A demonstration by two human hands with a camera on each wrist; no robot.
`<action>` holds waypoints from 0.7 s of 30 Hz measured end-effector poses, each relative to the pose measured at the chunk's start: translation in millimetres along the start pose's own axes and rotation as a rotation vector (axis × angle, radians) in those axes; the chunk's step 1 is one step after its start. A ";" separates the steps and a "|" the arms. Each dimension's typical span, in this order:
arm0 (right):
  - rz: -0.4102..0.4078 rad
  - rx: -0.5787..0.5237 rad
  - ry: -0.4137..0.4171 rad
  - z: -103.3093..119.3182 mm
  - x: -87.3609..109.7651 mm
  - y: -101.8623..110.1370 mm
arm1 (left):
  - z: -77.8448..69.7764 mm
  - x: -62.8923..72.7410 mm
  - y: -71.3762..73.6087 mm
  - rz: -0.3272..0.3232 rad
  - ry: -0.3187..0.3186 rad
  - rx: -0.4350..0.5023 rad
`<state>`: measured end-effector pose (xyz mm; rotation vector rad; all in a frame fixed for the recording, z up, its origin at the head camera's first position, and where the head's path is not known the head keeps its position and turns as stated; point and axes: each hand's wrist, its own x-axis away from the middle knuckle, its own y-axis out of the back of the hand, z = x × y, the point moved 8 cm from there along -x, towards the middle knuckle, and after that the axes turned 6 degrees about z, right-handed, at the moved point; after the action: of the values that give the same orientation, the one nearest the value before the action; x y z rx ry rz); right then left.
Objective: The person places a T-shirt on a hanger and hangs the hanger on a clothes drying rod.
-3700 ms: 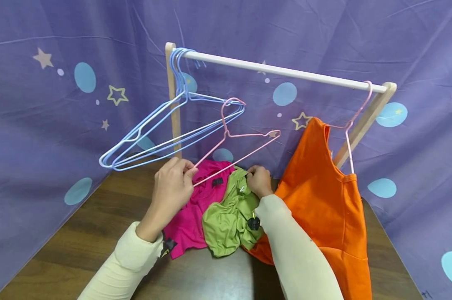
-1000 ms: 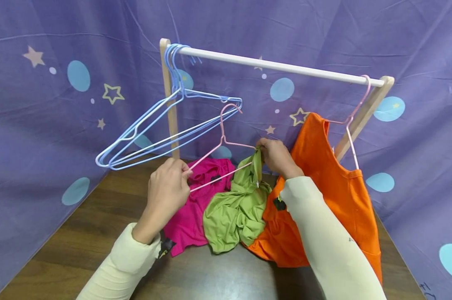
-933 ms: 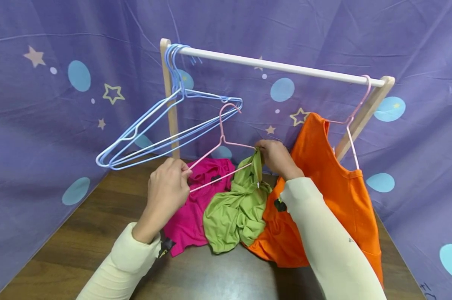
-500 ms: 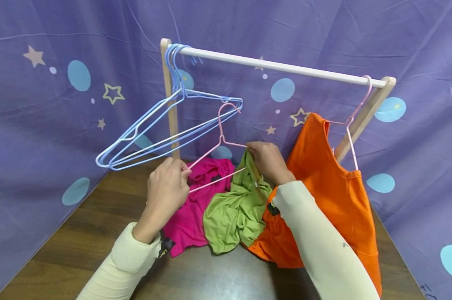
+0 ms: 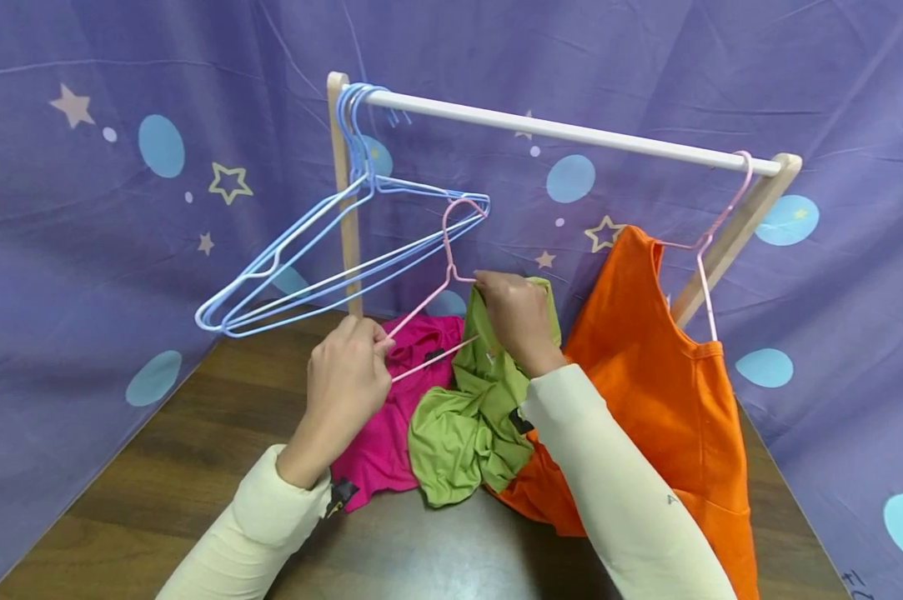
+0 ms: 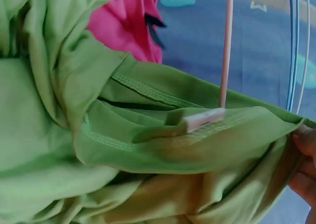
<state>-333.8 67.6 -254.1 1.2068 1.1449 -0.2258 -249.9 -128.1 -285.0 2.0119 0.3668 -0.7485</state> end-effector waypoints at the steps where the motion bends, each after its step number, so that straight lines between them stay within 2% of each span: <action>1: -0.013 0.008 -0.003 3.2 -1.0 1.1 | -0.3 0.1 -0.1 -0.001 -0.001 0.002; 3: -0.032 0.007 -0.009 8.2 -2.1 2.5 | -0.2 0.2 0.2 -0.003 -0.001 0.008; 5: -0.016 -0.040 -0.018 9.7 -2.0 2.1 | -0.1 0.3 0.9 -0.004 0.001 0.013; 11: 0.070 -0.259 0.008 1.1 2.2 -4.7 | 2.4 -0.6 1.5 0.011 0.023 0.007; 13: 0.075 -0.319 -0.001 -6.8 4.4 -6.1 | 3.4 -1.2 1.1 0.024 0.029 0.006; 18: 0.099 -0.394 -0.155 -38.0 11.9 -10.1 | 5.0 -1.7 0.9 0.046 0.032 0.011; 21: 0.191 -0.357 -0.239 -54.8 14.3 -15.8 | 5.8 -1.6 1.7 0.046 0.032 0.016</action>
<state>-369.1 111.8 -270.1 0.9359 0.8145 -0.0166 -252.3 -133.9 -285.1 2.0423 0.3330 -0.6926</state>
